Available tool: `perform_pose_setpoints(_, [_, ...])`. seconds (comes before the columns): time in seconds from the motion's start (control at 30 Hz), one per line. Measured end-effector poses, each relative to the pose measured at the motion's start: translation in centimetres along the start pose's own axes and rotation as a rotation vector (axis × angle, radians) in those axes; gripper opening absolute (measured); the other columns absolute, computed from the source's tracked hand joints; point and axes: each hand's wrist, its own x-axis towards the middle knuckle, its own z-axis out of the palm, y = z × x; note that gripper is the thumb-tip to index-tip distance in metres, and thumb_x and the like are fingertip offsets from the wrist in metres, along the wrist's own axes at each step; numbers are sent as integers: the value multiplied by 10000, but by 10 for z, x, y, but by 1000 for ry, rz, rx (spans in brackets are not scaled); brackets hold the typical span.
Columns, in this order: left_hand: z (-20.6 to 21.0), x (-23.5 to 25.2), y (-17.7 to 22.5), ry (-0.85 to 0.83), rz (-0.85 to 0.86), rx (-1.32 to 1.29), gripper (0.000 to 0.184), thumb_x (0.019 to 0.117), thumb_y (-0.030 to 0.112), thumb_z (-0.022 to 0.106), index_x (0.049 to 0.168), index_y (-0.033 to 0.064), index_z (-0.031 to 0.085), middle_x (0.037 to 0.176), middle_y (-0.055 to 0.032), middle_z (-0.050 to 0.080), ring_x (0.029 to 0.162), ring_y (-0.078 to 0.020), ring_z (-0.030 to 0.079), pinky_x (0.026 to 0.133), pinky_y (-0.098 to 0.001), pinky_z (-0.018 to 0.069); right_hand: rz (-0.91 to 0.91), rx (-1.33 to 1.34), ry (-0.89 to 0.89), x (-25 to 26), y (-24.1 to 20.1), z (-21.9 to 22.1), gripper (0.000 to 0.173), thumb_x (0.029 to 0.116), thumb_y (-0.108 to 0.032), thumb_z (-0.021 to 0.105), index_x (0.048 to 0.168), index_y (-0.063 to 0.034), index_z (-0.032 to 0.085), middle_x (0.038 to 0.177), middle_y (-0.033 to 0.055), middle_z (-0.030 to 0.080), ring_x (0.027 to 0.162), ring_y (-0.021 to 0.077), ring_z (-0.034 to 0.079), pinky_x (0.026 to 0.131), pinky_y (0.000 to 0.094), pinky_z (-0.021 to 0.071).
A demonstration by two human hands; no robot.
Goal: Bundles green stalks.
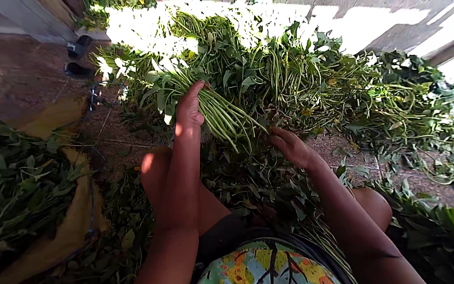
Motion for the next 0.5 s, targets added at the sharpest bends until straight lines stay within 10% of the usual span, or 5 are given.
perform_pose_setpoints(0.17, [14, -16, -11, -55, -43, -138, 162, 1022, 102, 563, 1178, 62, 558, 998, -91, 677, 893, -193, 696, 793, -358, 609, 330, -227, -42, 16, 8, 8, 321, 1089, -180, 431, 1134, 50, 650, 1023, 252, 666, 999, 420, 665, 875, 606, 510])
perform_pose_setpoints(0.3, [23, -21, -21, -7, 1, -263, 100, 1038, 89, 531, 1129, 70, 566, 969, -78, 671, 884, -183, 692, 810, -361, 607, 479, 722, 456, 47, 32, 20, 327, 1084, -175, 350, 831, -73, 530, 630, -8, 447, 507, 82, 421, 497, 231, 396])
perform_pose_setpoints(0.4, [28, -20, -21, -1, 74, -260, 119, 1036, 89, 551, 1147, 51, 574, 972, -86, 681, 884, -197, 698, 823, -378, 612, 556, 1440, 637, 70, 17, 17, 272, 1054, -166, 347, 804, -135, 448, 573, -39, 427, 418, 48, 379, 398, 180, 343])
perform_pose_setpoints(0.5, [34, -21, -17, 7, 105, -253, 110, 1044, 110, 555, 1139, 62, 584, 977, -67, 690, 896, -179, 702, 827, -363, 612, 503, 1353, 758, 92, 8, 6, 272, 1074, -194, 338, 843, -126, 463, 612, -20, 467, 436, 61, 431, 416, 187, 395])
